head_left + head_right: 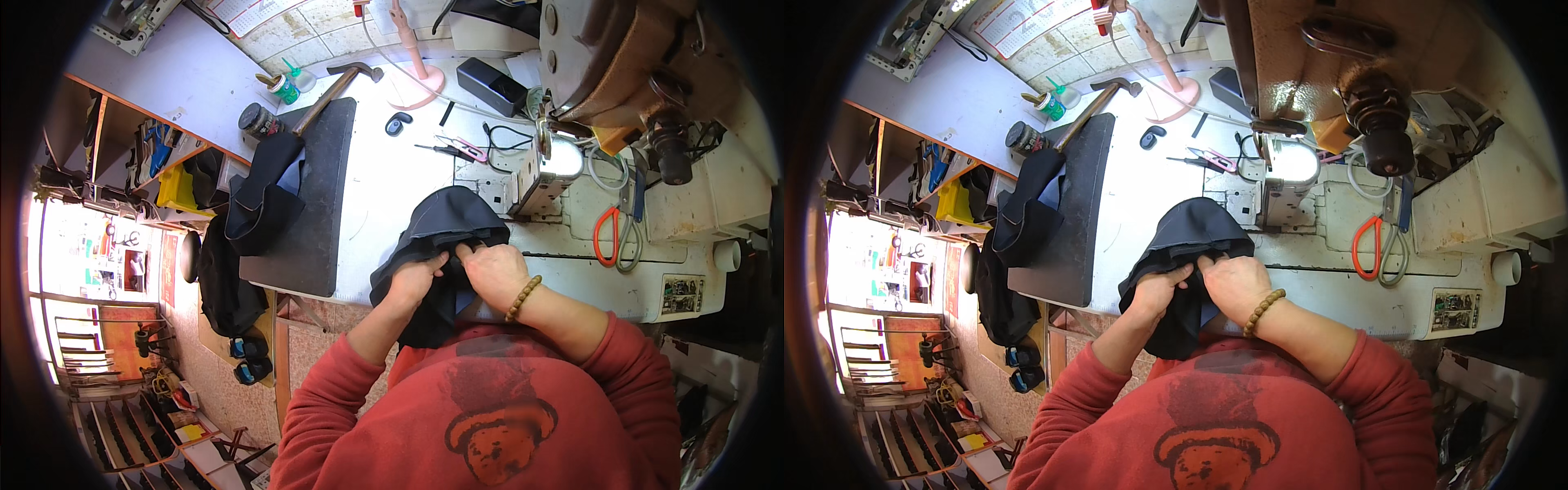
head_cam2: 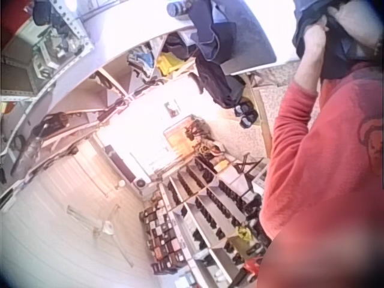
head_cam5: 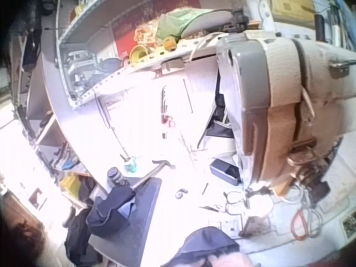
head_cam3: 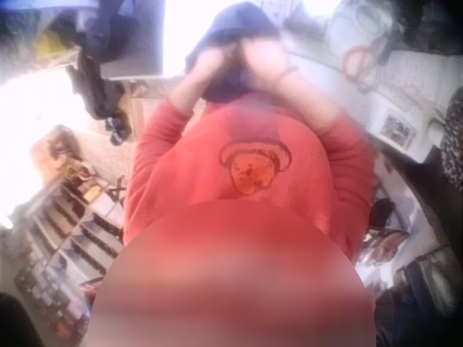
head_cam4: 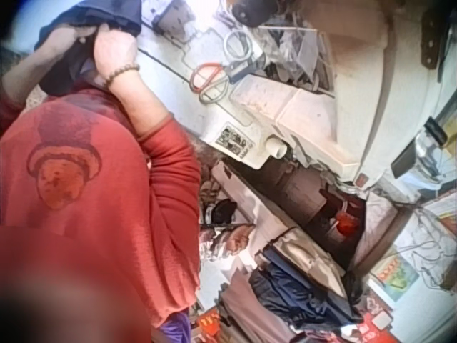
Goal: The person aligns a black leather piece under a sewing machine needle, then operates the machine to stitch the material. They repeatedly adjust the leather and the machine, guiding the piece through the needle area.
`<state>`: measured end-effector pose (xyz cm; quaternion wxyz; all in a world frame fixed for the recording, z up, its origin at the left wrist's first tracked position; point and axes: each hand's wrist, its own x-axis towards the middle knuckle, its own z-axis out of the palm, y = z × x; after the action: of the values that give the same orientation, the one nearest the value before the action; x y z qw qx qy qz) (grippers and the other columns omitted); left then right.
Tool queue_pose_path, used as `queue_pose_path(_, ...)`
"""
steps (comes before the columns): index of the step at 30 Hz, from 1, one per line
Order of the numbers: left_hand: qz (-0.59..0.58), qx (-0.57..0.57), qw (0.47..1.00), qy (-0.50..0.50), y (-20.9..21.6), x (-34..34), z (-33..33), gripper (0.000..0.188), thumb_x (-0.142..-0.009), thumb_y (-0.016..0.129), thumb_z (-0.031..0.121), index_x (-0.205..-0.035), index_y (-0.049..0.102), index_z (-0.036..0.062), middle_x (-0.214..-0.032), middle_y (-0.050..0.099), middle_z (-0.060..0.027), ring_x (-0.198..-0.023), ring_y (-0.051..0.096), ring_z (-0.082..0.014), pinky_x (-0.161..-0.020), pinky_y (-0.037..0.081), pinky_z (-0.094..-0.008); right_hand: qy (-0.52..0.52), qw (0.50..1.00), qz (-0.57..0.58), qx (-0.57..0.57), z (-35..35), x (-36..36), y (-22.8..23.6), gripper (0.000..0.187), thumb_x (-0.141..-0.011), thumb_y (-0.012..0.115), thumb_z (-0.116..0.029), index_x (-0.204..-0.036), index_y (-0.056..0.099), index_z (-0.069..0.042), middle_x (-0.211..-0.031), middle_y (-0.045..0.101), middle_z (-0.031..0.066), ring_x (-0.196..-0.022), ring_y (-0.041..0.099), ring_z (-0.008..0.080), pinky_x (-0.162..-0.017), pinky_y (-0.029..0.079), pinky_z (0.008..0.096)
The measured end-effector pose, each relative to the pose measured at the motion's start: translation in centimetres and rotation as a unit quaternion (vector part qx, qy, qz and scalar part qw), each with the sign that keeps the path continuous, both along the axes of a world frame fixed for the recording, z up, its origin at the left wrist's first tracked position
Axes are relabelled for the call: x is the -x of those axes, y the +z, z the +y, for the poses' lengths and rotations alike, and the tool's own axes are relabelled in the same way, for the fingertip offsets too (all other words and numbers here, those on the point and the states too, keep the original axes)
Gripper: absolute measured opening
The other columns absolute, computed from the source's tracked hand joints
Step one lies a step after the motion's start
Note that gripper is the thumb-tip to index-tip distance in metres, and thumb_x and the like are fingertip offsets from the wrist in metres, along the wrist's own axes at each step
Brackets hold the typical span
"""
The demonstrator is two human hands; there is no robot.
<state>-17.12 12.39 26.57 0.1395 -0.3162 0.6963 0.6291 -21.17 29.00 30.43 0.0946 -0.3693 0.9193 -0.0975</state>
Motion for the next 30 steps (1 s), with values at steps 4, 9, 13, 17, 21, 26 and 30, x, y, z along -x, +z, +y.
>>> queue_pose_path(4, -0.052, 0.039, 0.998, 0.0, 0.23, 0.31, -0.18, 0.02, -0.082, 0.074, 0.019, -0.09, 0.068, 0.0025, -0.078, 0.06, -0.0022, -0.067, 0.05, -0.0133, -0.064, 0.04, -0.0253, 0.014, 0.999, -0.03, 0.004, 0.53, 0.63, -0.29, 0.015, -0.085, 0.05, -0.012, -0.096, 0.058, -0.006, -0.078, 0.066, 0.0128, -0.069, 0.068, 0.0284, -0.057, 0.054, 0.038)
queue_pose_path(9, -0.009, 0.002, 1.0, 0.022, -0.02, 0.26, -0.12, 0.017, -0.081, 0.074, 0.018, -0.088, 0.067, 0.0031, -0.078, 0.061, -0.0018, -0.066, 0.05, -0.0129, -0.062, 0.04, -0.0255, 0.011, 0.999, -0.02, 0.023, 0.79, 0.64, -0.56, 0.014, -0.084, 0.05, -0.012, -0.095, 0.056, -0.005, -0.077, 0.066, 0.013, -0.068, 0.067, 0.0293, -0.057, 0.054, 0.0391)
queue_pose_path(13, 0.023, -0.011, 0.999, 0.027, -0.15, 0.15, 0.05, 0.013, -0.081, 0.073, 0.015, -0.083, 0.067, 0.0032, -0.077, 0.061, -0.0014, -0.066, 0.051, -0.0122, -0.062, 0.04, -0.0256, 0.008, 0.999, 0.0, 0.037, 0.58, 0.45, -0.55, 0.015, -0.085, 0.053, -0.015, -0.096, 0.056, -0.005, -0.078, 0.065, 0.0134, -0.067, 0.067, 0.0296, -0.057, 0.054, 0.0392)
queue_pose_path(17, 0.028, -0.024, 0.999, 0.036, 0.05, 0.09, 0.1, 0.012, -0.081, 0.072, 0.014, -0.079, 0.067, 0.0033, -0.076, 0.061, -0.0015, -0.066, 0.052, -0.0122, -0.062, 0.04, -0.0252, 0.007, 1.0, -0.006, 0.014, 0.27, 0.38, -0.28, 0.016, -0.085, 0.053, -0.016, -0.096, 0.057, -0.005, -0.079, 0.065, 0.0134, -0.068, 0.067, 0.0292, -0.057, 0.054, 0.0387)
queue_pose_path(21, 0.03, -0.028, 0.999, 0.029, 0.34, 0.06, 0.15, 0.012, -0.082, 0.072, 0.014, -0.08, 0.067, 0.0033, -0.077, 0.062, -0.0018, -0.065, 0.052, -0.0126, -0.062, 0.04, -0.0251, 0.007, 1.0, -0.009, 0.003, -0.08, 0.35, 0.15, 0.016, -0.085, 0.05, -0.013, -0.096, 0.058, -0.005, -0.079, 0.067, 0.0136, -0.07, 0.068, 0.0286, -0.059, 0.054, 0.0382)
queue_pose_path(26, 0.05, -0.052, 0.997, 0.028, 0.45, 0.16, 0.24, 0.011, -0.081, 0.072, 0.012, -0.087, 0.067, 0.0037, -0.082, 0.063, -0.0016, -0.066, 0.052, -0.0129, -0.062, 0.043, -0.0257, 0.024, 0.999, -0.043, -0.013, -0.04, 0.88, 0.39, 0.016, -0.085, 0.05, -0.013, -0.096, 0.059, -0.005, -0.079, 0.067, 0.0147, -0.071, 0.068, 0.0291, -0.06, 0.054, 0.0389)
queue_pose_path(30, 0.039, -0.039, 0.997, 0.044, 0.29, 0.28, 0.18, 0.013, -0.08, 0.073, 0.009, -0.091, 0.067, 0.0039, -0.086, 0.064, -0.0016, -0.068, 0.052, -0.013, -0.062, 0.044, -0.0253, 0.025, 0.998, -0.056, 0.004, 0.37, 1.09, 0.02, 0.016, -0.084, 0.05, -0.012, -0.096, 0.058, -0.005, -0.077, 0.067, 0.0149, -0.071, 0.068, 0.0299, -0.059, 0.054, 0.0392)
